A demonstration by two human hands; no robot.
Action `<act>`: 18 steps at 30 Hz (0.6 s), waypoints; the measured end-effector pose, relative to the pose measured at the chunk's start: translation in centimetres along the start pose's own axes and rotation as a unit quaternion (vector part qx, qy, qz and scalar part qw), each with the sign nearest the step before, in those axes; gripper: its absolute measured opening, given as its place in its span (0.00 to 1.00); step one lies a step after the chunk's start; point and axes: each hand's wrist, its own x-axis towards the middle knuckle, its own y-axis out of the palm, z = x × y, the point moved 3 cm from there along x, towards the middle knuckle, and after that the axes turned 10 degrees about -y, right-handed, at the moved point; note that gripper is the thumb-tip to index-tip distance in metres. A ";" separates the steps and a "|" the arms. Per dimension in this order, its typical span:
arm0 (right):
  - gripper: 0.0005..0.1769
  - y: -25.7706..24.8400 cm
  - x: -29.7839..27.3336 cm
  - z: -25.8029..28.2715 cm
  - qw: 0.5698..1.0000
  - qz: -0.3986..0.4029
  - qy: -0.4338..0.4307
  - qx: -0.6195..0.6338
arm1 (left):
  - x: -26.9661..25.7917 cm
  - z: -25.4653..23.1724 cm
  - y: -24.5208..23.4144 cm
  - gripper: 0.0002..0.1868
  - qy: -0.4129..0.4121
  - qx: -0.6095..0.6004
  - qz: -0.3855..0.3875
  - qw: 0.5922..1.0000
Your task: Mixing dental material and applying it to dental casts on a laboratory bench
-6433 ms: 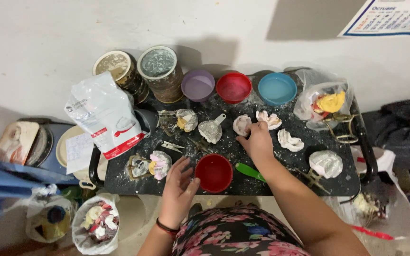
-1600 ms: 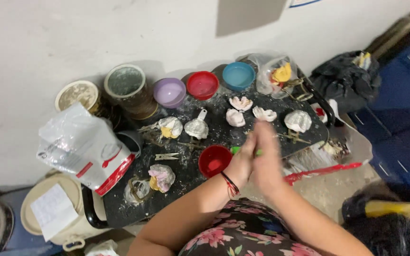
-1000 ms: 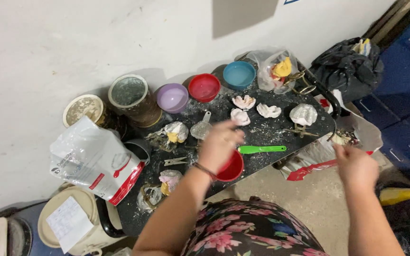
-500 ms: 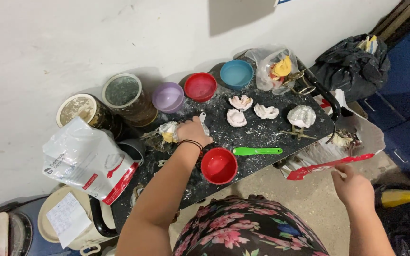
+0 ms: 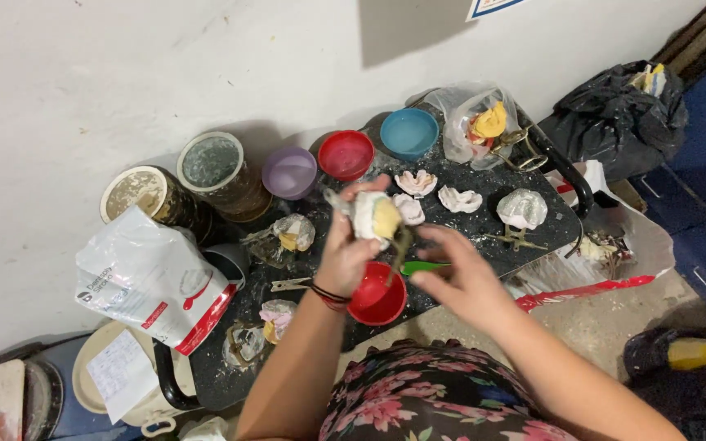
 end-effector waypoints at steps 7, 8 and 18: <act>0.26 1.0 1.5 0.9 0.994 0.102 0.033 -0.033 | -1.3 2.7 0.8 0.46 -0.018 -0.135 0.072 0.988; 0.20 0.9 1.6 0.5 0.995 0.093 0.043 -0.015 | -1.5 3.6 0.3 0.48 -0.037 -0.113 0.088 0.989; 0.14 1.1 0.4 -3.9 0.979 0.021 0.045 -0.198 | -3.8 -1.7 0.3 0.77 -0.059 0.236 -0.120 0.963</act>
